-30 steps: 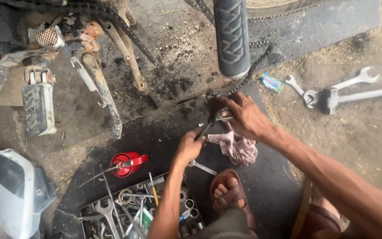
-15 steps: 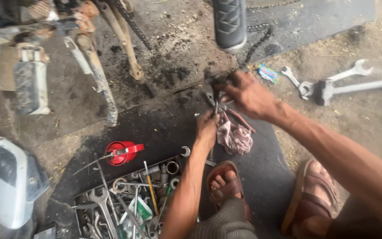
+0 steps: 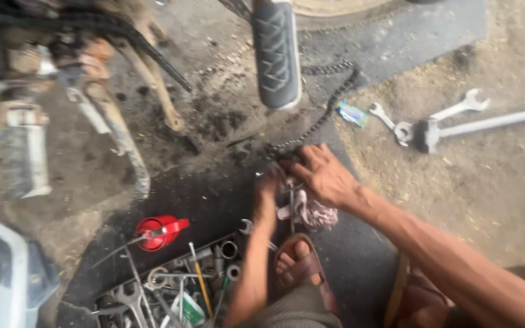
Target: Repair a broken or detached motorcycle drive chain using manual tools.
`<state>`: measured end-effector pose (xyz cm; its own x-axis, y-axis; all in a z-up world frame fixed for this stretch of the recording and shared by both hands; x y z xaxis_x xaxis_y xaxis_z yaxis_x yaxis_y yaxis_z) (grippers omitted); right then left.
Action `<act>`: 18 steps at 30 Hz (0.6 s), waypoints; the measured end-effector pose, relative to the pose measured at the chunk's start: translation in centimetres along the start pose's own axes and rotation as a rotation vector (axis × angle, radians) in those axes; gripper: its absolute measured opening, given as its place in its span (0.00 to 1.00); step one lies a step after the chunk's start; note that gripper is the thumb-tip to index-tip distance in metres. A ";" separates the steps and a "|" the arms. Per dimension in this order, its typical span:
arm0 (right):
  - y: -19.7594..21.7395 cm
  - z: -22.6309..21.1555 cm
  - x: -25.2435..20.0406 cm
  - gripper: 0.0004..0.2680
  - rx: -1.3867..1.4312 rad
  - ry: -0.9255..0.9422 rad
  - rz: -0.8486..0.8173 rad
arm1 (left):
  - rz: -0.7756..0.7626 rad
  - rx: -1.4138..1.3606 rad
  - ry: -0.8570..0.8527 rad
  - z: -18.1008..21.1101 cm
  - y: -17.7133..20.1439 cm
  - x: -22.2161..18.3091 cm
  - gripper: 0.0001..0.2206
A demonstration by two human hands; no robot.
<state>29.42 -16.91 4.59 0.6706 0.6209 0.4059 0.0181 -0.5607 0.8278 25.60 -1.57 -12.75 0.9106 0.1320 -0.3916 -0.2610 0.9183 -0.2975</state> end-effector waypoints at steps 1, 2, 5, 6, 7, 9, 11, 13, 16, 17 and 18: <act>0.2 -0.2 0.2 0.14 -0.002 -0.005 -0.006 | -0.002 -0.004 0.007 3.0 -1.7 0.2 0.15; 0.1 -0.2 0.5 0.13 -0.012 -0.042 -0.060 | -0.107 -0.049 -0.004 6.2 -4.0 0.4 0.16; -0.7 -0.5 0.3 0.12 -0.039 -0.081 -0.169 | -0.215 -0.086 0.093 8.1 -6.1 1.0 0.17; -1.0 -0.2 0.3 0.12 -0.069 -0.093 -0.212 | -0.238 -0.072 0.197 7.3 -6.3 1.5 0.18; -0.7 -0.1 0.7 0.12 -0.074 -0.090 -0.210 | -0.241 -0.074 0.192 6.3 -5.7 2.5 0.18; -0.5 -0.2 0.5 0.10 -0.390 0.032 -0.260 | -0.147 0.034 0.154 3.6 -3.8 4.2 0.21; 1.8 -1.7 1.6 0.09 -0.480 0.126 -0.288 | -0.115 0.073 0.091 4.2 -4.1 3.9 0.23; 2.7 -3.0 2.3 0.09 -0.561 0.229 -0.308 | -0.072 0.118 0.024 5.5 -4.1 3.3 0.24; 2.0 -3.7 2.2 0.09 -0.455 0.323 -0.393 | -0.062 0.106 -0.001 7.2 -5.0 2.6 0.26; 1.4 -3.6 1.8 0.07 -0.471 0.347 -0.430 | -0.070 0.098 -0.003 7.3 -5.3 2.5 0.25; 0.8 -3.5 1.5 0.05 -0.488 0.372 -0.466 | -0.078 0.090 -0.004 7.5 -5.6 2.4 0.24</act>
<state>27.78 -14.50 7.20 0.3790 0.9254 0.0050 -0.1490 0.0556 0.9873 31.61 -3.56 -5.50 0.9283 0.0601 -0.3668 -0.1596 0.9558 -0.2471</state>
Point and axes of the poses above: each hand's wrist, its own x-axis towards the middle knuckle, its own y-axis out of the back of the hand, z = x × y, the point moved 7 cm from there along x, towards the middle knuckle, and after that the axes turned 4 degrees about z, right-handed, at the moved point
